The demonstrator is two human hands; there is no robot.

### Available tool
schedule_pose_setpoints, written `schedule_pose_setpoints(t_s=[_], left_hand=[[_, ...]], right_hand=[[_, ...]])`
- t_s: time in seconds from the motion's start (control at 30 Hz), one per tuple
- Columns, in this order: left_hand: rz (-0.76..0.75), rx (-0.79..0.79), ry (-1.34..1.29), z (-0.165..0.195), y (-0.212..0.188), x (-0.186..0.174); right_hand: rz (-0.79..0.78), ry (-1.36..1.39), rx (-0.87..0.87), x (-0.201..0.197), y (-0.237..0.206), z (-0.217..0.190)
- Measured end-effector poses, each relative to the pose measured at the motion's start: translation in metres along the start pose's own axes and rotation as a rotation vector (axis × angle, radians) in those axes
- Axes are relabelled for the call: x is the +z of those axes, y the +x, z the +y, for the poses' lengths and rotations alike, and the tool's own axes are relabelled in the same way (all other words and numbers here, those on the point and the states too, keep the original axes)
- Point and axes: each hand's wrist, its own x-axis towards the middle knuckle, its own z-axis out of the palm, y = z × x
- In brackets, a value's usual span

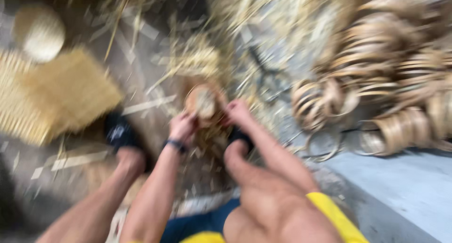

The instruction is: The person sits on the floor and shapes square woven bamboo mats into round trays by pressing them over a round wooden mold, trimming the overhanging edges with shears, and fitting a bamboo rim ring around the edge. Finished trays are stacked in a pile beside the work area.

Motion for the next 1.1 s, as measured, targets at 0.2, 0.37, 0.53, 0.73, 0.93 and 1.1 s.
schedule_pose_setpoints(t_s=[0.2, 0.37, 0.53, 0.73, 0.93, 1.1], left_hand=[[-0.074, 0.723, 0.530, 0.054, -0.073, -0.011], [0.049, 0.655, 0.549, 0.073, -0.080, 0.049], [0.119, 0.666, 0.580, 0.073, -0.080, 0.063], [0.134, 0.789, 0.556, 0.080, -0.056, 0.053], [0.358, 0.556, 0.627, 0.088, -0.002, 0.025], [0.282, 0.478, 0.342, 0.101, 0.031, -0.019]], right_hand=[[-0.122, 0.071, -0.144, 0.012, -0.077, -0.032], [-0.050, 0.031, -0.091, 0.024, -0.102, -0.083], [0.074, -0.079, -0.229, 0.032, -0.097, -0.074], [0.078, -0.088, -0.496, 0.033, -0.057, -0.041], [-0.195, 0.357, -0.551, 0.006, -0.040, -0.036], [-0.328, 0.529, -0.336, -0.010, -0.056, -0.059]])
